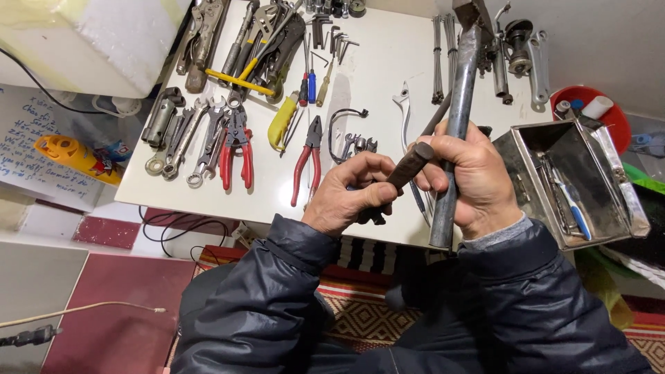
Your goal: Repairing a bicycle brake component by using a hammer and punch to remove or adjust a pin on a workbench.
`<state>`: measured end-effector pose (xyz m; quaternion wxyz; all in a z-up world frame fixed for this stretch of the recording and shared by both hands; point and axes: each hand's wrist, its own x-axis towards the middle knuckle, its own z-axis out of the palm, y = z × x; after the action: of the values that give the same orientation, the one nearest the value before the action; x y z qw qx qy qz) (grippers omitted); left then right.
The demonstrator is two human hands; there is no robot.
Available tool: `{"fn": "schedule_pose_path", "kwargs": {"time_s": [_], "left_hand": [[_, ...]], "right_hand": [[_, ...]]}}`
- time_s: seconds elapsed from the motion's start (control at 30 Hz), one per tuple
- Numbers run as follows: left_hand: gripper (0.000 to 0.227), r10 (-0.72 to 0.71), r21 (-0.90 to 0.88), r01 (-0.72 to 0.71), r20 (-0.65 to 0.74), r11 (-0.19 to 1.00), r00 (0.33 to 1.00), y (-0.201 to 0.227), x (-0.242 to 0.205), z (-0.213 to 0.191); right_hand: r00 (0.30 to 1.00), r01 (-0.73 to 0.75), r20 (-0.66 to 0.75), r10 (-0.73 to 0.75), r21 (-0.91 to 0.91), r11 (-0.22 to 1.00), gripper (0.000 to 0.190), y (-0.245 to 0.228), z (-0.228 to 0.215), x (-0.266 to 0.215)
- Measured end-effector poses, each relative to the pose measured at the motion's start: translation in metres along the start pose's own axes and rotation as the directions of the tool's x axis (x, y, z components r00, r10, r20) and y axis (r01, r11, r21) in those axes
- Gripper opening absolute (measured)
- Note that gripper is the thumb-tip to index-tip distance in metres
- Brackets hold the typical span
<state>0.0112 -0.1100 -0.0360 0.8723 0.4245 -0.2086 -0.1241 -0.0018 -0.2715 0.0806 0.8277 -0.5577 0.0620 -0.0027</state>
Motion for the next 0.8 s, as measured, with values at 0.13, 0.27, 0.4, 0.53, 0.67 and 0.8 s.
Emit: {"fn": "schedule_pose_path", "kwargs": {"time_s": [0.13, 0.27, 0.4, 0.53, 0.67, 0.8], "left_hand": [[0.044, -0.004, 0.054, 0.003, 0.019, 0.999, 1.0, 0.006, -0.001, 0.002], [0.057, 0.003, 0.052, -0.003, -0.003, 0.999, 1.0, 0.016, -0.002, 0.011], [0.065, 0.008, 0.054, -0.01, 0.029, 0.998, 1.0, 0.016, -0.004, 0.013], [0.067, 0.001, 0.063, -0.007, 0.092, 0.998, 0.996, 0.019, -0.007, 0.012], [0.072, -0.022, 0.081, 0.013, 0.12, 0.997, 0.992, 0.021, -0.008, 0.015], [0.078, -0.018, 0.065, 0.014, 0.071, 0.998, 0.997, 0.014, -0.003, 0.009]], "right_hand": [[1.0, -0.012, -0.003, 0.012, -0.032, 0.999, 0.023, 0.001, -0.002, 0.002], [1.0, -0.004, -0.005, 0.004, -0.019, 1.0, 0.023, 0.0, -0.001, 0.003], [1.0, -0.022, 0.004, 0.022, -0.017, 1.0, 0.022, -0.002, -0.001, 0.003], [0.999, -0.028, 0.037, 0.028, 0.003, 1.0, 0.02, 0.005, -0.011, 0.007], [0.998, -0.063, 0.007, 0.064, -0.028, 0.998, 0.019, 0.001, -0.008, 0.005], [0.998, -0.058, 0.018, 0.059, -0.02, 0.998, 0.017, 0.001, -0.011, 0.007]]}}
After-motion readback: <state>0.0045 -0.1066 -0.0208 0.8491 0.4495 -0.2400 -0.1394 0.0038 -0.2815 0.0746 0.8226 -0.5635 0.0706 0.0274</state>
